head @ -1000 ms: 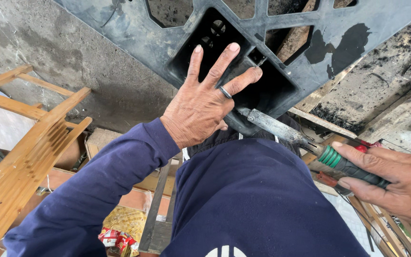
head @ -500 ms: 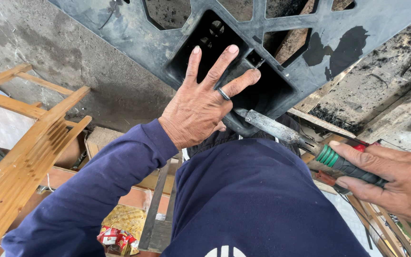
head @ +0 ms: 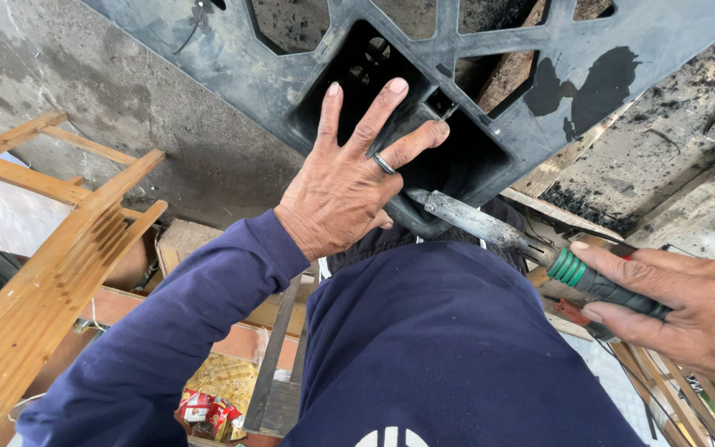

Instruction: The person uses a soldering iron to melt and smooth the edges of a large black plastic crate with a lattice pattern. They move a small container aside to access the work area and repeatedly apply heat to specific sections of the crate.

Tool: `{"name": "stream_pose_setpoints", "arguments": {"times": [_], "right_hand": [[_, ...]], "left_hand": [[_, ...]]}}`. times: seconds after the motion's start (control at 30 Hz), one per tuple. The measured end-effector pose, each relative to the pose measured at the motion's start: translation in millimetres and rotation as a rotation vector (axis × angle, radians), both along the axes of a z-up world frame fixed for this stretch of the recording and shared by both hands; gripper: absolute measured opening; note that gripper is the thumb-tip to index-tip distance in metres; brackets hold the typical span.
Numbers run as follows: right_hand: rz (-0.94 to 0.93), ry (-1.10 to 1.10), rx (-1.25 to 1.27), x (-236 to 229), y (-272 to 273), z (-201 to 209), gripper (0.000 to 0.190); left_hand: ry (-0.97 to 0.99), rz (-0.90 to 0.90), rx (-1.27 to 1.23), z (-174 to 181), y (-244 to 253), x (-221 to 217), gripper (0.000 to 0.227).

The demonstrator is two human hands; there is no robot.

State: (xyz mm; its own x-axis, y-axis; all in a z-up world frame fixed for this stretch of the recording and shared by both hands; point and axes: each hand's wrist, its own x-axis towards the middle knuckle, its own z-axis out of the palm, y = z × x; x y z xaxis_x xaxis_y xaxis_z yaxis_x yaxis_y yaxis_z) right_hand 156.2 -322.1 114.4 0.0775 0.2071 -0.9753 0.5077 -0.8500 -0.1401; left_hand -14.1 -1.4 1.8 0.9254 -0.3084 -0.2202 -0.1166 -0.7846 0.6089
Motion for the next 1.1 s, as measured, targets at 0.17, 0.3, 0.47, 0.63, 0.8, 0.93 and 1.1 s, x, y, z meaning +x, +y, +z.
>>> {"name": "stream_pose_setpoints", "arguments": {"times": [0.17,0.3,0.47,0.63,0.8,0.93,1.1], "right_hand": [[-0.155,-0.096,0.109,-6.2,1.6,11.9,0.076],[-0.117,-0.093,-0.006,-10.2,-1.0,15.4,0.077],[-0.085,-0.045,0.169,-9.9,-6.3,11.8,0.076],[-0.131,-0.087,0.093,-14.9,-7.9,14.7,0.077],[-0.142,-0.102,0.165,-17.2,-7.6,15.8,0.078],[-0.135,-0.079,0.335,-18.4,-9.1,16.0,0.076],[-0.156,-0.068,0.324,-19.4,-14.6,13.7,0.075]], "left_hand": [[0.011,-0.019,0.059,4.0,-3.2,-0.2,0.04],[0.008,-0.035,0.076,4.7,-4.2,-1.2,0.038],[0.023,-0.007,0.025,2.9,-2.5,-0.3,0.036],[-0.053,-0.006,0.079,3.6,-2.9,-3.9,0.033],[-0.035,-0.02,0.08,5.5,-1.5,-1.9,0.035],[0.011,-0.019,0.047,5.8,-0.8,-0.7,0.043],[-0.009,-0.019,0.045,3.4,-0.2,0.4,0.043]]}}
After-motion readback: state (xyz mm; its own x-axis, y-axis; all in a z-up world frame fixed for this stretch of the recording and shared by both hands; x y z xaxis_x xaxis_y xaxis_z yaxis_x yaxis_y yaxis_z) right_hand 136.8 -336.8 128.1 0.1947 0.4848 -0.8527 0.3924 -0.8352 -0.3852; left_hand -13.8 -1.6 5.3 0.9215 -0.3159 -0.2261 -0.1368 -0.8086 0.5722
